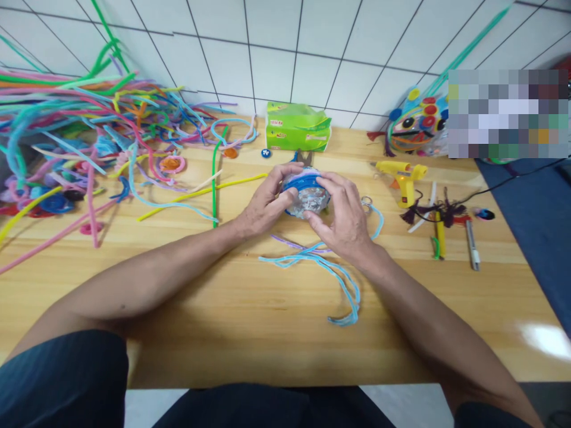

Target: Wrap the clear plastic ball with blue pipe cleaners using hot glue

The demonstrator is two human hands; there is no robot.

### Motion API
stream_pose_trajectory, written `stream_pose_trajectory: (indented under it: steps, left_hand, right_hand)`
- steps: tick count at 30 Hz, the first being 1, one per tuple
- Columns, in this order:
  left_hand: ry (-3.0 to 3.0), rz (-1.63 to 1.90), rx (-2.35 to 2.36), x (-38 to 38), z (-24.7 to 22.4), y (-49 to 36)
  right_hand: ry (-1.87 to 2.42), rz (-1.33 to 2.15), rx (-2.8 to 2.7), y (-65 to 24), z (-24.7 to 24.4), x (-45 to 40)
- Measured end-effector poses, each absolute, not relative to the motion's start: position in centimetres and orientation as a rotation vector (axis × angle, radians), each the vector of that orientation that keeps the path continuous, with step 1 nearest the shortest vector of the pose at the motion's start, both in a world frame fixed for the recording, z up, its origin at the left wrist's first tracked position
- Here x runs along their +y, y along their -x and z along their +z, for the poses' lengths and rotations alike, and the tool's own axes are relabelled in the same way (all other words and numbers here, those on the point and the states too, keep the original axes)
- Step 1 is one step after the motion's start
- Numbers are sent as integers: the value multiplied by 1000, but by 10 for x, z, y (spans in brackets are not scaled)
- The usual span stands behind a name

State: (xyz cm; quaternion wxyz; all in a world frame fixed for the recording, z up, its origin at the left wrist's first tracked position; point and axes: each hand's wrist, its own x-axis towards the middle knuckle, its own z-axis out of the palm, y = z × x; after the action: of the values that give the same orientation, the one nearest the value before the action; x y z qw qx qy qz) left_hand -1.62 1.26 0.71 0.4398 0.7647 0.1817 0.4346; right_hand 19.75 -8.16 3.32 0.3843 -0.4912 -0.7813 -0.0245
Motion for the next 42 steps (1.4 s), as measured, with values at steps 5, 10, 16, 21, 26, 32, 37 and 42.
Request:
stream_pose_trajectory:
  steps: [5, 10, 16, 21, 26, 32, 37, 42]
  left_hand:
    - [-1905, 1088, 452, 12, 8, 16]
    - [-1904, 1089, 444, 13, 7, 16]
    - [-1904, 1091, 449, 13, 7, 16]
    - [-1891, 1088, 439, 13, 6, 16]
    - [-1899, 1077, 446, 14, 5, 17]
    - [-1893, 1069, 460, 15, 4, 16]
    - [-1854, 1080, 462, 14, 5, 16]
    - [-1862, 1089, 455, 14, 4, 16]
  right_hand:
    - [1276, -42, -1998, -198, 33, -82]
    - [1239, -66, -1985, -197, 33, -82]
    - [1275, -24, -1987, -197, 33, -82]
    - [1256, -72, -1984, -197, 33, -81]
    - [1272, -47, -1987, -197, 32, -81]
    - [1279, -59, -1989, -198, 32, -81]
    - [1248, -92, -1987, -198, 31, -80]
    - [1272, -40, -1978, -198, 30, -80]
